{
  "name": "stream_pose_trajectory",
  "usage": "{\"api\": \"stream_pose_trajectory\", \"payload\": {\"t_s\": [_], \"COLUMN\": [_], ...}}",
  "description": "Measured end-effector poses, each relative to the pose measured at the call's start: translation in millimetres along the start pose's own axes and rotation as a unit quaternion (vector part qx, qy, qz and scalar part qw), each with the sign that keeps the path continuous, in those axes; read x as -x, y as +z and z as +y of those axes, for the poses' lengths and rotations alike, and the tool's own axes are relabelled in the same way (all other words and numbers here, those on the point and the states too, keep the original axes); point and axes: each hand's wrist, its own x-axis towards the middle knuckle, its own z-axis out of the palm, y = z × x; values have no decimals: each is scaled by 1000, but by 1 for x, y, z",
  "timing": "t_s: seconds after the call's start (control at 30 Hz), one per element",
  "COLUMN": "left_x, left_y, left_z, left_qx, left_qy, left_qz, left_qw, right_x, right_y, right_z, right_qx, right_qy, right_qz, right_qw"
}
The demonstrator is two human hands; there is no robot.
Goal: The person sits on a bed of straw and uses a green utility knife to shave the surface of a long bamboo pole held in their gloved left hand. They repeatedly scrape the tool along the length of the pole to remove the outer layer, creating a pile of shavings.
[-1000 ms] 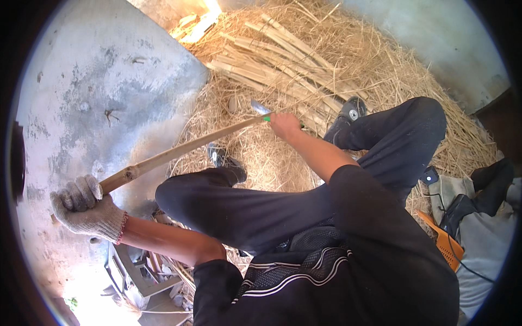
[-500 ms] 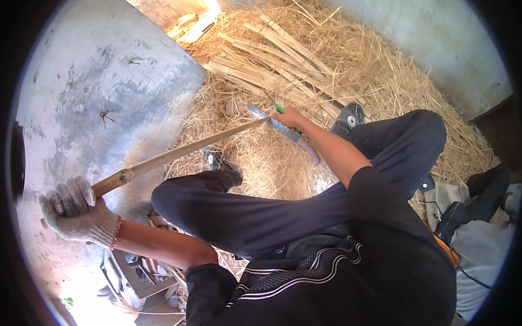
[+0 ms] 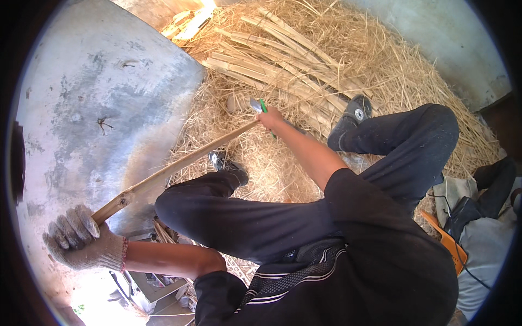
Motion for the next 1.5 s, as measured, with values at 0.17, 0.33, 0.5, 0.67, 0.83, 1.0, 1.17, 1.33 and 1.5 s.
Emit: {"api": "stream_pose_trajectory", "payload": {"t_s": [0.17, 0.33, 0.5, 0.67, 0.83, 1.0, 1.17, 1.33, 1.5], "left_x": [11, 8, 6, 4, 3, 6, 6, 8, 27], "left_y": [28, -6, 14, 2, -4, -3, -1, 18, 40], "left_z": [-4, 5, -2, 2, 3, 3, 2, 0, -1], "left_qx": [-169, -84, -167, -13, -16, -6, -4, -64, -119], "left_qy": [36, 16, 80, -6, 1, -7, -14, 19, 63], "left_qz": [169, 93, 241, -27, -10, -3, 11, 58, 103], "left_qw": [970, 992, 953, 1000, 1000, 1000, 1000, 996, 986], "right_x": [-17, -43, 0, 43, 34, 37, 21, 79, 264], "right_y": [6, -111, -97, -36, -31, -33, -87, -115, -58], "right_z": [2, 11, -17, -42, -45, -66, -122, -170, -187], "right_qx": [148, 189, 202, 181, 97, 18, -89, 384, 348], "right_qy": [8, -41, -45, 5, 1, -31, -139, -185, -360], "right_qz": [229, 341, -21, -221, -227, -111, 68, 68, -181], "right_qw": [962, 920, 978, 958, 969, 993, 984, 902, 846]}}
